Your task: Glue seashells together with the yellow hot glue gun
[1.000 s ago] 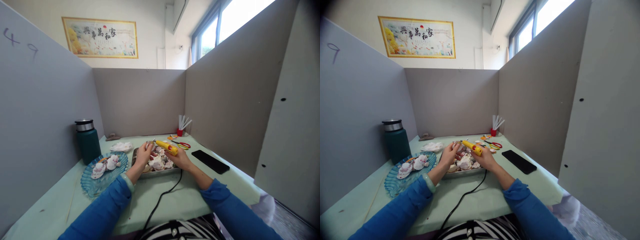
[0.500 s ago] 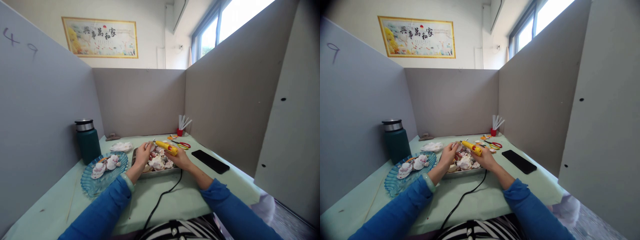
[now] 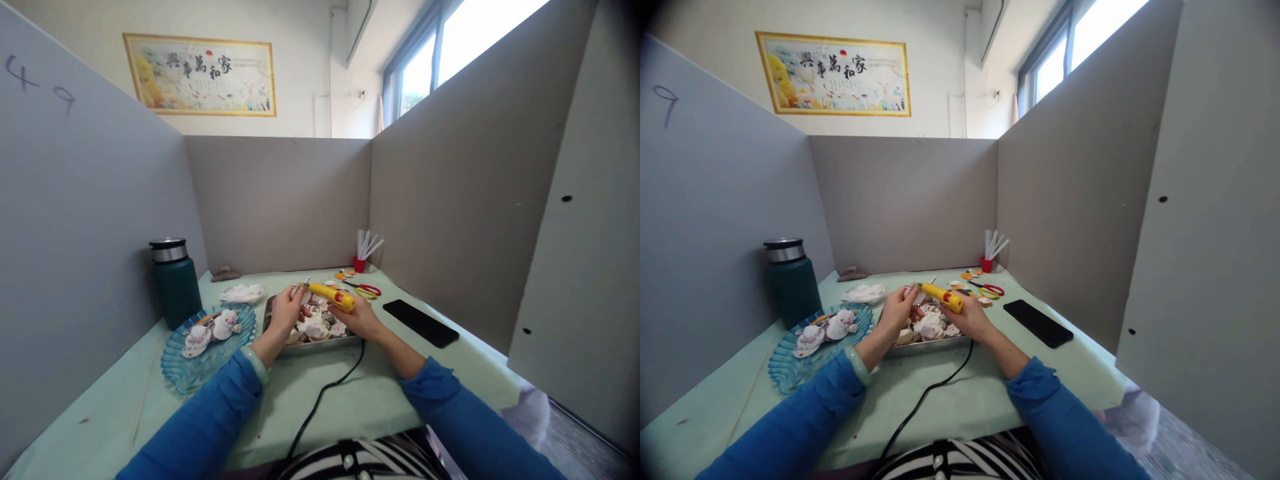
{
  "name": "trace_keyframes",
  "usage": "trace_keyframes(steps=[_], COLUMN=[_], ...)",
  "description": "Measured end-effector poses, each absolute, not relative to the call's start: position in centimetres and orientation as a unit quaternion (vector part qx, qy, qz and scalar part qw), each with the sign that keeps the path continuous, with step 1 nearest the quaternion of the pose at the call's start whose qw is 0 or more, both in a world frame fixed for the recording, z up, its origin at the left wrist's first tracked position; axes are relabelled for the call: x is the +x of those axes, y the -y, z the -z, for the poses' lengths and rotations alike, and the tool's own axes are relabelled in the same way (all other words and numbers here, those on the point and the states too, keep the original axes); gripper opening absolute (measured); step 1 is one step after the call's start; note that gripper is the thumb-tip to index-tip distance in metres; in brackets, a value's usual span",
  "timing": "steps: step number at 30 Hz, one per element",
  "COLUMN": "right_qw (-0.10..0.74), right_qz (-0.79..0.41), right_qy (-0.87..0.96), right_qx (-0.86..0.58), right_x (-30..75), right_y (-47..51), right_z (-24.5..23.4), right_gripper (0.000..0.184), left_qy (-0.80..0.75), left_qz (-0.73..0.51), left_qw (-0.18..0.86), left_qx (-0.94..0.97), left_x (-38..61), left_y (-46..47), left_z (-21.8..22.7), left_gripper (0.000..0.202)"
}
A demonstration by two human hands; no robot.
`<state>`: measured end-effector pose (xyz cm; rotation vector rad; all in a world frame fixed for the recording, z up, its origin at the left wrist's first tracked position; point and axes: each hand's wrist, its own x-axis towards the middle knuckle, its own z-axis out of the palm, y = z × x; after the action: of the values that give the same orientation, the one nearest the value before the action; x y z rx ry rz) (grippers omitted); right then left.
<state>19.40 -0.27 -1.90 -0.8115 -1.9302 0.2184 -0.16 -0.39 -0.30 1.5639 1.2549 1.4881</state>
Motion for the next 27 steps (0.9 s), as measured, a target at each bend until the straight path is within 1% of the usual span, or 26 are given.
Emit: trace_keyframes(steps=[6,11,14,20,27], right_qw=[0.496,0.501,0.494,0.484,0.488], right_qz=[-0.099,-0.099,-0.093,-0.097,-0.105], right_qy=[0.797,0.788,0.790,0.794,0.798], right_qx=[-0.330,-0.344,-0.350,-0.356,-0.338], right_x=[19.36,19.24,19.23,19.32,19.28], right_y=[0.31,0.77,0.92,0.72,0.12], right_z=[1.89,1.49,1.39,1.65,2.07], right_gripper=[0.025,0.022,0.019,0.014,0.015], left_qy=[-0.467,-0.459,-0.451,-0.437,-0.443], left_qz=[-0.574,-0.590,-0.604,-0.625,-0.619], left_qw=[0.330,0.371,0.397,0.416,0.403], left_qx=[0.587,0.551,0.523,0.496,0.508], left_x=[-0.10,-0.10,-0.20,-0.32,-0.38], left_y=[0.47,0.15,-0.08,-0.08,-0.26], left_z=[0.22,0.37,0.48,0.32,0.58], left_gripper=[0.038,0.038,0.035,0.027,0.025])
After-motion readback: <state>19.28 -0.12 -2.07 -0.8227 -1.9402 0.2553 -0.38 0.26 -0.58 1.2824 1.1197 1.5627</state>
